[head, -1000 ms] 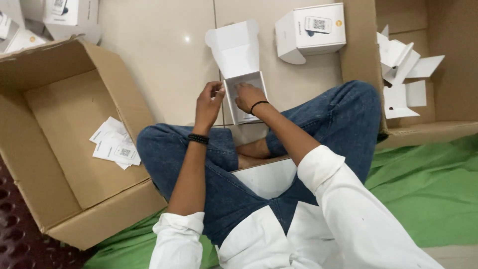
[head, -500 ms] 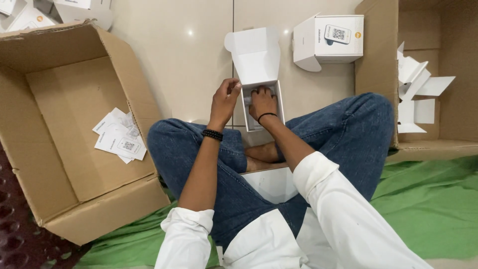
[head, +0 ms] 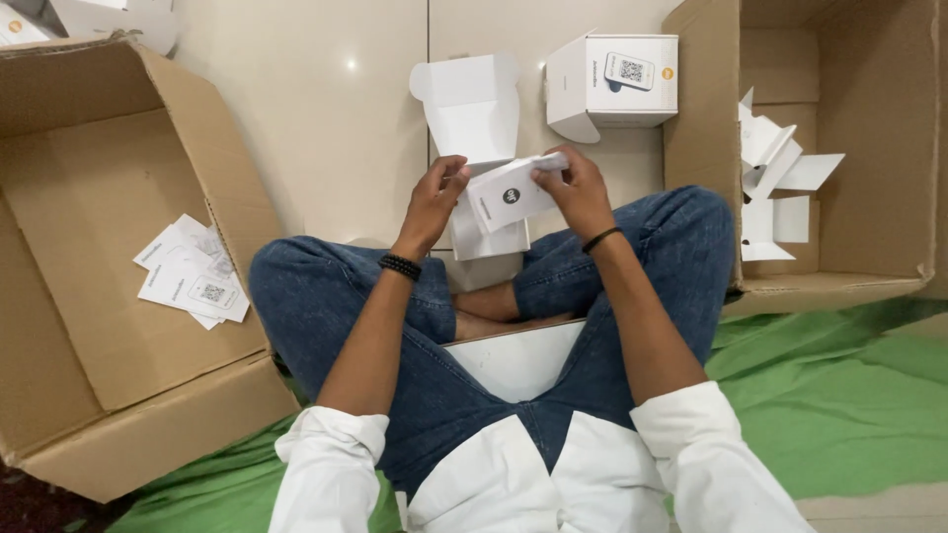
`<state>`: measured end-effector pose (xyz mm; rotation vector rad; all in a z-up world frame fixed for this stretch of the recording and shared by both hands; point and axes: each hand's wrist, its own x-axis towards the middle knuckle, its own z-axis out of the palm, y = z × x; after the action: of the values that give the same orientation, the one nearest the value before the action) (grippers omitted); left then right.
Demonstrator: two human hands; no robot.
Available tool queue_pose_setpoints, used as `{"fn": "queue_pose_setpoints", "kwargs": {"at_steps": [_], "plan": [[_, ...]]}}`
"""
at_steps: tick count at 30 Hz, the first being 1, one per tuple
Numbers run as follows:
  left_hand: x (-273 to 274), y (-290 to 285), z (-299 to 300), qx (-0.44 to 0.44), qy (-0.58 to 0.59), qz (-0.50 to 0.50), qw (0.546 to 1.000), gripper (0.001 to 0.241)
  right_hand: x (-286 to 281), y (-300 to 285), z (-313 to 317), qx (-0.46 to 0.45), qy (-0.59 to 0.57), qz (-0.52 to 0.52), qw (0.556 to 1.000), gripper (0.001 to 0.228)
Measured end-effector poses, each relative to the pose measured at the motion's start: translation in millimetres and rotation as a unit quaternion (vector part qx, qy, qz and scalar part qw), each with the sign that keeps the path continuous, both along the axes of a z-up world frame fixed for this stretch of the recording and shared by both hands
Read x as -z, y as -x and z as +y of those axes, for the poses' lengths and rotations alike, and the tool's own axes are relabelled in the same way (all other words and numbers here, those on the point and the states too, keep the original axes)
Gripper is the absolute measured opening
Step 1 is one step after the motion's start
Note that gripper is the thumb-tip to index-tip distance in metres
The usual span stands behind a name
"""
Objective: The person packages electronic devices and manuals into white boxes.
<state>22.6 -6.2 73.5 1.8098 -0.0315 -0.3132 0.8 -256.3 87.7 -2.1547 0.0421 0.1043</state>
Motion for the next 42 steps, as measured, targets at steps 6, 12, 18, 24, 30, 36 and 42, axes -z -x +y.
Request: {"fn": "queue_pose_setpoints", "kwargs": {"at_steps": [6,12,18,24,30,36,42], "plan": [[-2.6,14.5,-17.3,0.03,0.277,0.197,0.94,0.067,12.1,-0.2,-3.9,0.149,-0.398,0.033,0.905,0.016],[6.3,16.9,-14.7,-0.035,0.305,0.139,0.942,0.058,8.4,3.5,23.5,0.087,-0.365,0.16,0.913,0.02],[20.7,9.2,-3.5,-0.164,0.277,0.121,0.939,0.043,8.3,-0.7,18.0,0.082,-0.273,0.144,0.948,0.023],[5.1,10.0,-10.8,-0.132,0.252,0.093,0.954,0.051,-17.0,5.1,28.9,0.076,-0.306,0.193,0.929,0.024],[26.6,5.7,5.1,-0.207,0.313,0.155,0.914,0.04,20.8,-0.8,21.1,0.049,-0.26,0.156,0.952,0.018],[24.1,1.4,13.3,-0.233,0.35,0.109,0.901,0.028,22.0,-4.7,1.0,0.215,-0.338,0.098,0.911,0.025],[11.9,7.1,-0.3,-0.178,0.333,0.1,0.921,0.023,-0.1,11.1,39.9,0.071,-0.36,0.15,0.918,0.029]]}}
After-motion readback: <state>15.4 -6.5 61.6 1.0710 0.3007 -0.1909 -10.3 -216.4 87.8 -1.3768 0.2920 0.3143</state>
